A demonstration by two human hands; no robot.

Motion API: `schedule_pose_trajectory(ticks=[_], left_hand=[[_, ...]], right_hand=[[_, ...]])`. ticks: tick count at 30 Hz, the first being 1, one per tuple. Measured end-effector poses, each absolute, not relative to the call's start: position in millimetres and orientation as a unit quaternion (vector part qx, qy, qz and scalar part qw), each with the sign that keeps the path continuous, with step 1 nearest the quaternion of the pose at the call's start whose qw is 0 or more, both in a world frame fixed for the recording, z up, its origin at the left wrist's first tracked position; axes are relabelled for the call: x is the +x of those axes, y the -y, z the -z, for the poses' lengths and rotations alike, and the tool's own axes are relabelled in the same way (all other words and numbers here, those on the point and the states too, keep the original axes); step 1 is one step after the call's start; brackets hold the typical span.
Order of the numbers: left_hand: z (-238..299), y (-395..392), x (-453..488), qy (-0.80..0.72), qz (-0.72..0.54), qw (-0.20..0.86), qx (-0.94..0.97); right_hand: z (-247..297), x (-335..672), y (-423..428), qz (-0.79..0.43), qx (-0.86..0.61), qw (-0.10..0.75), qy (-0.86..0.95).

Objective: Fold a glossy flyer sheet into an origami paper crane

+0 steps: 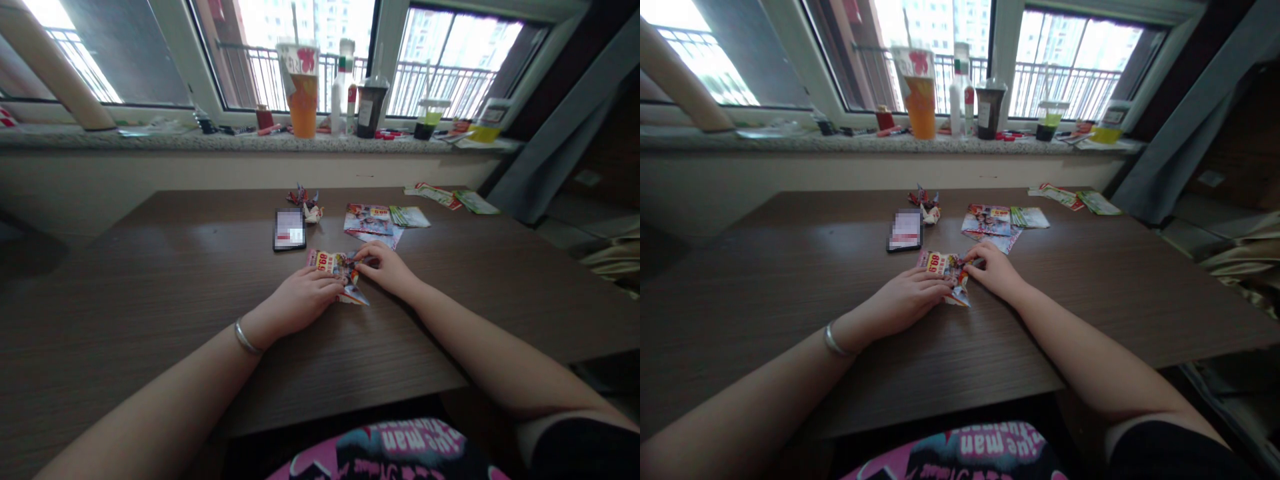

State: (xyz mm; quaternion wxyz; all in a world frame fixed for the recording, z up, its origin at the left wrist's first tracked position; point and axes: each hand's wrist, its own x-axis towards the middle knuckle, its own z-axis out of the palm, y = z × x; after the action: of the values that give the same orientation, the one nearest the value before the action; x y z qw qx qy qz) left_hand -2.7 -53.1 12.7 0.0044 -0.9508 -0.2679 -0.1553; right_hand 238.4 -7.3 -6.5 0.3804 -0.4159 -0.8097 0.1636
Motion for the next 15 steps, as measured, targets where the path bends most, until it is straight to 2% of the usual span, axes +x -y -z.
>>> schedule_pose_trajectory(ticks=[9,15], left_hand=[[-8.3,49.6,-4.4,0.261,0.15,0.038,-0.953],[-8.7,50.3,-3.8,0.251,0.157,0.049,-0.954]], right_hand=[[1.1,233.4,12.9,-0.203,-0.417,0.423,0.778],[2.6,228.9,15.5,-0.324,-0.448,0.433,0.712]])
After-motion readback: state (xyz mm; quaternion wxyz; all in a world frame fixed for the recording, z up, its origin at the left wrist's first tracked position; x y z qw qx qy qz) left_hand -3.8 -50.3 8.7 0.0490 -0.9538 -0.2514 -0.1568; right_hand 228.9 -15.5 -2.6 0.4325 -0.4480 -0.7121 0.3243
